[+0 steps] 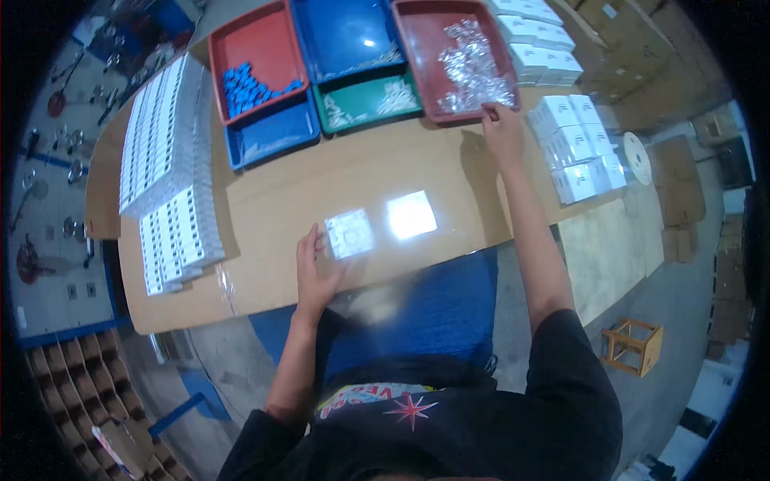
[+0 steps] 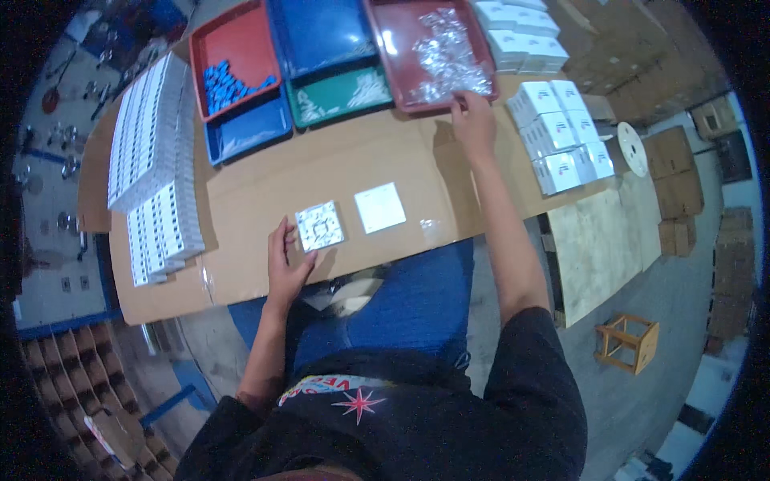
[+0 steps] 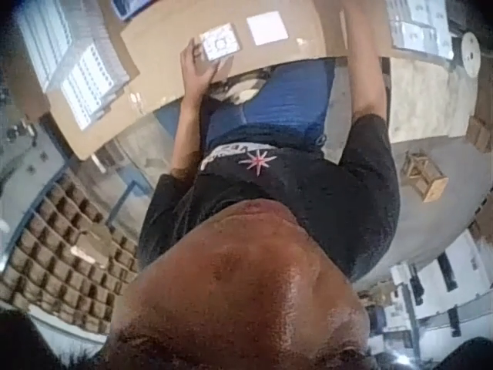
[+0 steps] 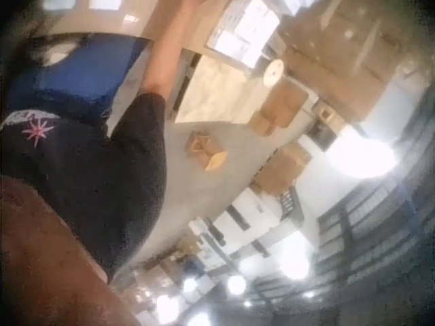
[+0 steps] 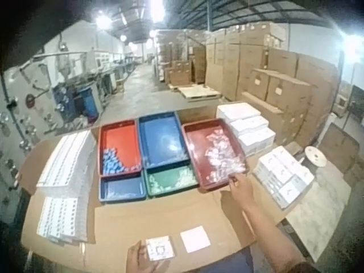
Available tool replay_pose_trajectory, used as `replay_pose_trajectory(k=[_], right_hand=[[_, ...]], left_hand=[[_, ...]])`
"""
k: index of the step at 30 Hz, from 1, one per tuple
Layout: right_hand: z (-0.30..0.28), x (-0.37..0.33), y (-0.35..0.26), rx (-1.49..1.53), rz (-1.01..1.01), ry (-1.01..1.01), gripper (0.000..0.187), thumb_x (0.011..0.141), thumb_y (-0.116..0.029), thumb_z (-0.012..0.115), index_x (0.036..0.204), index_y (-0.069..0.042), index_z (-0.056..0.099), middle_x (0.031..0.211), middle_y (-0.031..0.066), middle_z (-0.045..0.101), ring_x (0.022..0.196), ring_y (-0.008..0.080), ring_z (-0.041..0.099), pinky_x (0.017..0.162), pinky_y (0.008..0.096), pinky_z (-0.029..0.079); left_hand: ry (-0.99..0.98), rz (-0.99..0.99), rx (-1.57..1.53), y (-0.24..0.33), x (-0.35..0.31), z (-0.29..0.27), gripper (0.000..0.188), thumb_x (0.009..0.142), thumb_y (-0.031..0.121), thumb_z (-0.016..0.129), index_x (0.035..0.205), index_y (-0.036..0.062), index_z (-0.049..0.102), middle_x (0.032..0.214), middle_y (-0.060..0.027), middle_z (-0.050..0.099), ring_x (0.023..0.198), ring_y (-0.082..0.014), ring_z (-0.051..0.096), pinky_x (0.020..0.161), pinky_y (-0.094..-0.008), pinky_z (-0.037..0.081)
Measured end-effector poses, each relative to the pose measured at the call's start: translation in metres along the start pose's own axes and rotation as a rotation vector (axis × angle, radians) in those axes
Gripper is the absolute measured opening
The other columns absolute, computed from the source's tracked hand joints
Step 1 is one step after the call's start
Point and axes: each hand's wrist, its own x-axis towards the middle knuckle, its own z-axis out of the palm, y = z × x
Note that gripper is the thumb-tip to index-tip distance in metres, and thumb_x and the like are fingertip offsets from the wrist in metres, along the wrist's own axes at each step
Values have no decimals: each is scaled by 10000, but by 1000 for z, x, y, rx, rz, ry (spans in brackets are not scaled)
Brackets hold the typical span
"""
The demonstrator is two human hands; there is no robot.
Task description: The recorder is placing metal brackets and blue plastic pieces into plastic bags and then into small white boxes.
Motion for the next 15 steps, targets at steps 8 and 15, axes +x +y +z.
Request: replay_pose_trajectory(k=[8,15], right_hand=[[22,66,54,-404,195,-134,315,838,-203,716,1139,-131,777,1104,131,761,1072,323,704,977,519,479],[31,63,56,-444,218,-193,301,855,-237,712,1148,-199,767,1075,78,767,1075,284,704,987,525,444]], left_hand=[[134,-54,-51,-1,0,5,729,839,121,791,1495,41,483,1222,-108,628,1022,-209,584,925,-339,469],[162,-45,-48,-7,2,9,652,864,126,757,1462,38,512,1212,-104,650,1003,-194,590,892,-334,473]])
